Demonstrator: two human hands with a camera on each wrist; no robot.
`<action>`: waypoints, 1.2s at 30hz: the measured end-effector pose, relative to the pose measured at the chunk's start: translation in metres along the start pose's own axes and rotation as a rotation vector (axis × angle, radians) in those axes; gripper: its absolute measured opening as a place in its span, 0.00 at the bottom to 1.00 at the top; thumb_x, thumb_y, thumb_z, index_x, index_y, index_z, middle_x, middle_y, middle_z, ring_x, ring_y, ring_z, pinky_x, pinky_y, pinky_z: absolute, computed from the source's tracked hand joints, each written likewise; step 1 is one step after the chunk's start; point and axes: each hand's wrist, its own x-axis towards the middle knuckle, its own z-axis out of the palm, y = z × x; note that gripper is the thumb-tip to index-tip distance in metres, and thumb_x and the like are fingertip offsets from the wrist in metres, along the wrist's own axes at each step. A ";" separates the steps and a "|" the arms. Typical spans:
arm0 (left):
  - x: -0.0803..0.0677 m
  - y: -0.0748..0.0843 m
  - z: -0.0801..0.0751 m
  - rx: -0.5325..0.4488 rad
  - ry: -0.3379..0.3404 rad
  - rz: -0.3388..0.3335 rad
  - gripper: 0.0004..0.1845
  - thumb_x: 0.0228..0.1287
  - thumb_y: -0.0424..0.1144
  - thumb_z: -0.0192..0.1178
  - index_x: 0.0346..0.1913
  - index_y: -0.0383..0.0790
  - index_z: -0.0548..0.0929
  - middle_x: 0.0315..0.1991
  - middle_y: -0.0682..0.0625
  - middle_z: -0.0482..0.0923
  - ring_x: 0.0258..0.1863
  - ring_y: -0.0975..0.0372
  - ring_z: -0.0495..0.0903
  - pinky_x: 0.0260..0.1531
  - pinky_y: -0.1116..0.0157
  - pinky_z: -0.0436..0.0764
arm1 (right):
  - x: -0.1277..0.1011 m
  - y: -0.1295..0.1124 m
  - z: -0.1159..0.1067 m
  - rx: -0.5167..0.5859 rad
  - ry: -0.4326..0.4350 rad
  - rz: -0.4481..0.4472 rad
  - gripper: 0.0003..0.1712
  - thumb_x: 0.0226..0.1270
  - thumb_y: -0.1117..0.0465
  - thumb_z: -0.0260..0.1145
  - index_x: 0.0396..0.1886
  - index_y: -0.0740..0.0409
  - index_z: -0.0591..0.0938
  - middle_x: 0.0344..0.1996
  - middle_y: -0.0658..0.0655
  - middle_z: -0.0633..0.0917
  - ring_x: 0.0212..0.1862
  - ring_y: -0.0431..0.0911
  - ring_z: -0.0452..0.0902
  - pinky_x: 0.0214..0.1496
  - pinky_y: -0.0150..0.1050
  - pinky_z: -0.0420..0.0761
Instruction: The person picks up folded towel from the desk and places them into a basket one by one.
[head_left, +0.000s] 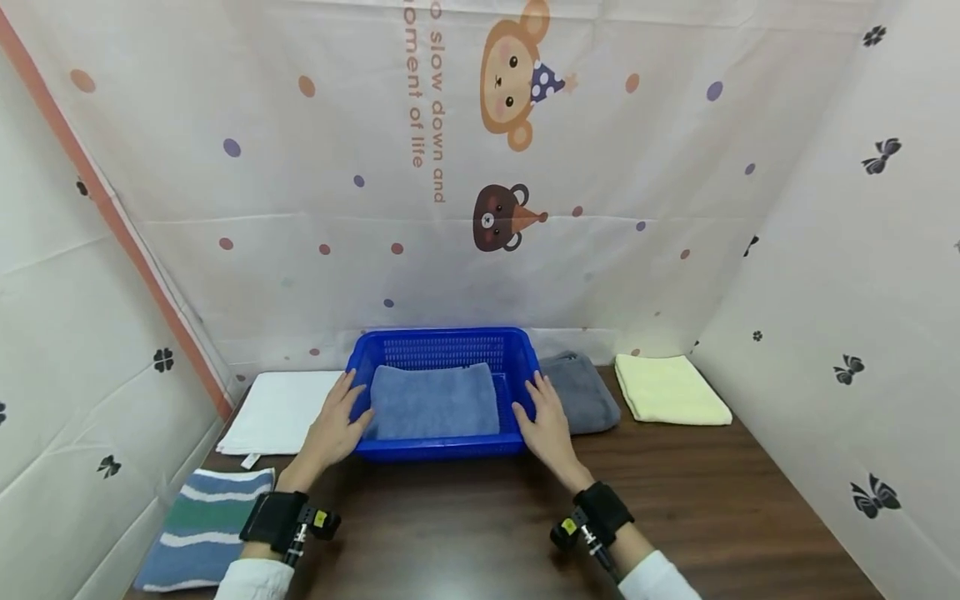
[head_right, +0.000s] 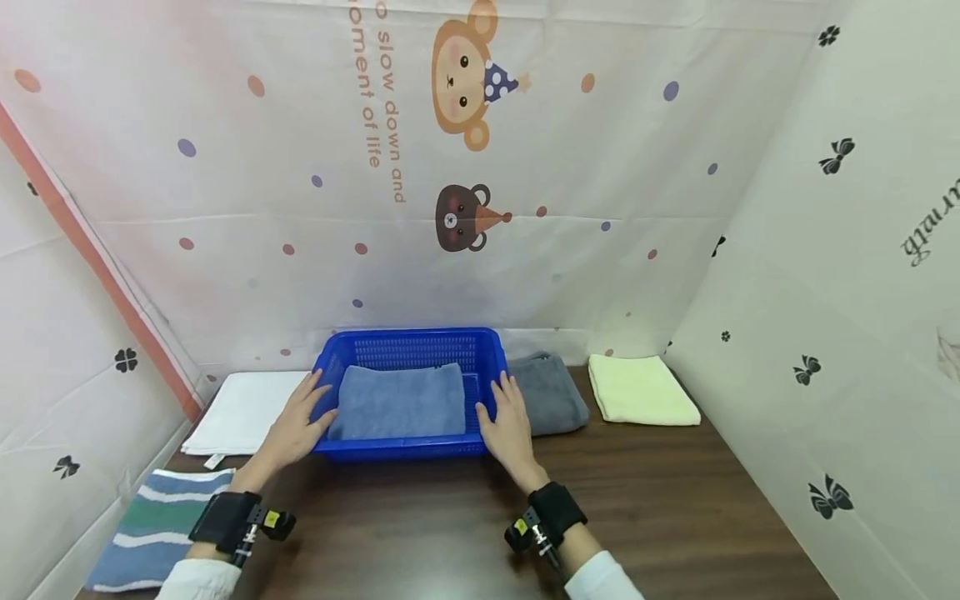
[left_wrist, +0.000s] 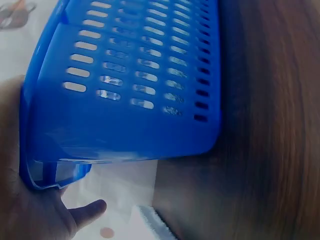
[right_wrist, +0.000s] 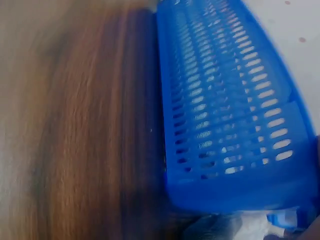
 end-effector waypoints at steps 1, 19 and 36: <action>-0.002 -0.002 0.000 -0.019 0.001 -0.012 0.28 0.75 0.40 0.54 0.71 0.25 0.69 0.81 0.32 0.48 0.81 0.39 0.44 0.76 0.37 0.54 | -0.002 0.000 0.004 0.016 0.013 0.008 0.29 0.76 0.62 0.61 0.70 0.74 0.72 0.78 0.70 0.62 0.80 0.67 0.51 0.77 0.67 0.57; -0.005 -0.004 0.009 -0.076 -0.009 -0.058 0.23 0.76 0.40 0.53 0.66 0.30 0.77 0.82 0.36 0.47 0.82 0.40 0.41 0.75 0.34 0.51 | -0.014 0.012 0.013 0.047 0.124 0.032 0.25 0.75 0.64 0.60 0.68 0.69 0.76 0.78 0.61 0.66 0.77 0.62 0.63 0.74 0.64 0.67; 0.007 -0.003 -0.002 -0.077 -0.007 -0.052 0.23 0.75 0.40 0.53 0.65 0.30 0.78 0.83 0.36 0.46 0.82 0.40 0.41 0.75 0.34 0.51 | 0.000 0.011 -0.003 0.029 0.045 -0.026 0.25 0.79 0.58 0.58 0.70 0.63 0.75 0.78 0.61 0.65 0.78 0.63 0.60 0.75 0.66 0.63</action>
